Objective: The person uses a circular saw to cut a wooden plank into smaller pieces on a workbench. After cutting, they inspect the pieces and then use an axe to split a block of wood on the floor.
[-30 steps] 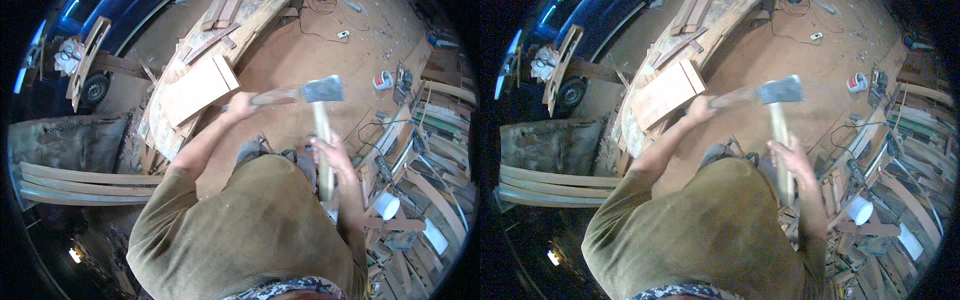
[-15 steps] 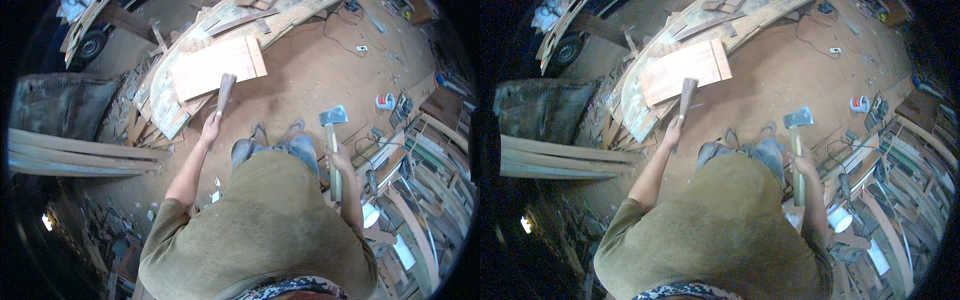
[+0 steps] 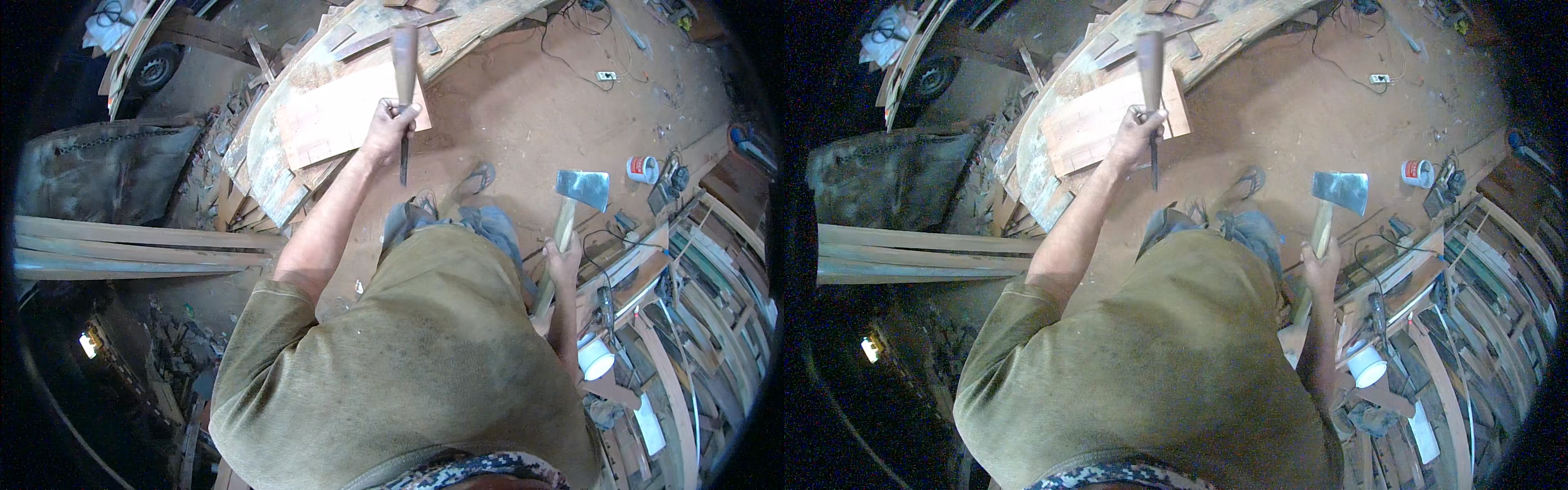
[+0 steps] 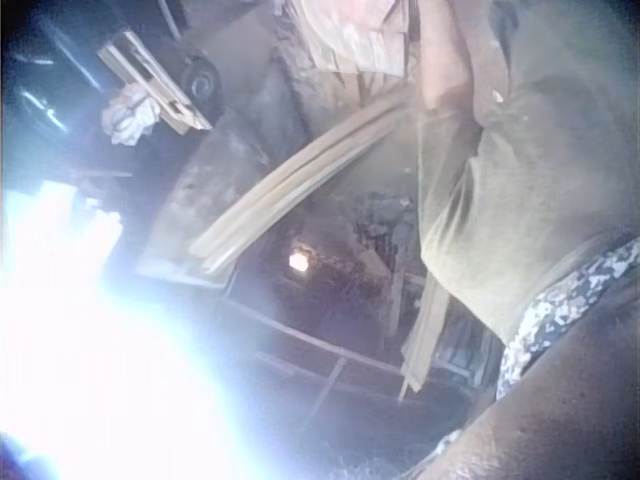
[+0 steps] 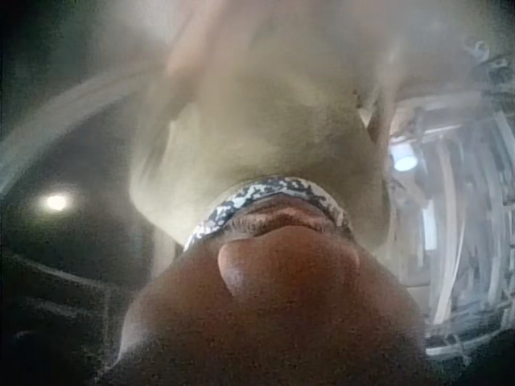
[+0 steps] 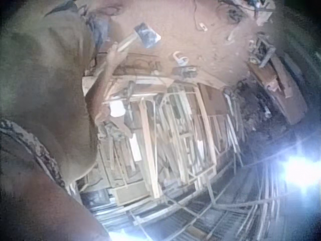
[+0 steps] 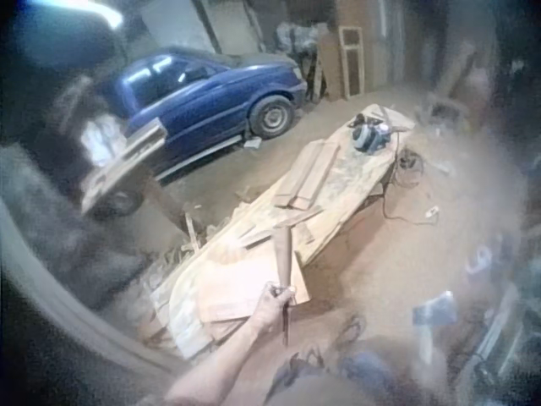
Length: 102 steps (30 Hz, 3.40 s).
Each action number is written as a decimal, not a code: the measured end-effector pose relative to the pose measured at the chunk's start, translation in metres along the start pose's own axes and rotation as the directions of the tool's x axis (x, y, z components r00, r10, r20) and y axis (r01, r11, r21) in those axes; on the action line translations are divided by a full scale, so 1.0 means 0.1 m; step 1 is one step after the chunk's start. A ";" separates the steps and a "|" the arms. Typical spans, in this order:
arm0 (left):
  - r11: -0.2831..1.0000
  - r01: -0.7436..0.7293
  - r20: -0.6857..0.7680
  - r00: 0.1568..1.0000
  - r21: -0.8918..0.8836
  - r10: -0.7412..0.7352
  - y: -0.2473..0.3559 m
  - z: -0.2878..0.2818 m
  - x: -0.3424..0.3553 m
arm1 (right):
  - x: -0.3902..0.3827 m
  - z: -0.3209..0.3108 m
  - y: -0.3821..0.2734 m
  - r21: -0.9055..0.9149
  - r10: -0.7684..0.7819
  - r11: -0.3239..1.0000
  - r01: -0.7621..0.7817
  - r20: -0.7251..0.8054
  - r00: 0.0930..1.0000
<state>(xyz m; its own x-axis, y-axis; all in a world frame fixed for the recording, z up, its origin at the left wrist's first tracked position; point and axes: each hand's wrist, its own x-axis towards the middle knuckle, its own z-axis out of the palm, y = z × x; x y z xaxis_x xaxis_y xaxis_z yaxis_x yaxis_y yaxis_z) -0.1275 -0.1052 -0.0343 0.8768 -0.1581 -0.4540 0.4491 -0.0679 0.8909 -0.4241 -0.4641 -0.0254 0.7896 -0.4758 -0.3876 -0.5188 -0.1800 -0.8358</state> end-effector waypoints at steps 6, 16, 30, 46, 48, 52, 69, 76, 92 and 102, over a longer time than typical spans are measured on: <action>0.540 -0.451 0.094 0.821 0.711 0.563 -0.20 1.00 0.28 | 0.62 -0.12 0.08 0.076 0.284 0.953 -0.292 0.100 0.954; 0.504 -0.405 0.471 0.882 0.763 -0.004 -0.19 1.70 1.15 | 0.78 -0.25 0.30 0.006 0.427 0.904 -0.427 0.014 0.904; 0.564 -0.357 0.477 0.875 0.744 -0.075 -0.88 1.57 2.02 | 1.27 0.24 -0.13 0.063 0.646 0.758 -0.649 0.072 0.760; 0.556 -0.265 0.413 0.897 0.788 -0.157 -0.94 1.61 2.23 | 2.26 -0.03 -0.40 -0.020 0.609 0.792 -0.610 0.070 0.790; 0.547 -0.247 0.401 0.898 0.800 -0.180 -0.92 1.62 2.25 | 2.43 -0.16 -0.39 -0.044 0.571 0.821 -0.569 0.048 0.820; 0.559 -0.220 0.378 0.907 0.799 -0.185 -0.92 1.63 2.27 | 2.66 -0.31 -0.47 0.008 0.487 0.873 -0.487 -0.075 0.870; 0.586 -0.191 0.345 0.925 0.788 -0.161 -0.95 1.66 2.29 | 2.81 -0.47 -0.42 0.066 0.469 0.880 -0.470 0.027 0.883; 0.605 -0.202 0.367 0.916 0.770 -0.161 -0.93 1.65 2.28 | 3.02 -0.58 -0.54 0.128 0.440 0.895 -0.427 -0.097 0.893; 0.485 -0.175 0.316 0.921 0.857 -0.226 -1.24 1.43 2.20 | 3.45 0.48 -0.25 -0.198 0.632 0.774 -0.602 0.304 0.713; 0.510 -0.177 0.373 0.874 0.842 -0.311 -1.15 1.24 1.99 | 3.07 -0.12 -0.16 0.384 0.527 0.786 -0.485 -0.004 0.850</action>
<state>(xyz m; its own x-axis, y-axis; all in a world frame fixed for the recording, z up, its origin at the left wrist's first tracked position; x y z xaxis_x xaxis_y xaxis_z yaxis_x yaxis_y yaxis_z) -0.0255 -0.2511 -0.2254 0.5628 -0.4842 -0.6699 -0.0713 -0.8359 0.5443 -0.1770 -0.6178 -0.1265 0.3967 -0.5027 -0.7681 -0.6648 0.4197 -0.6180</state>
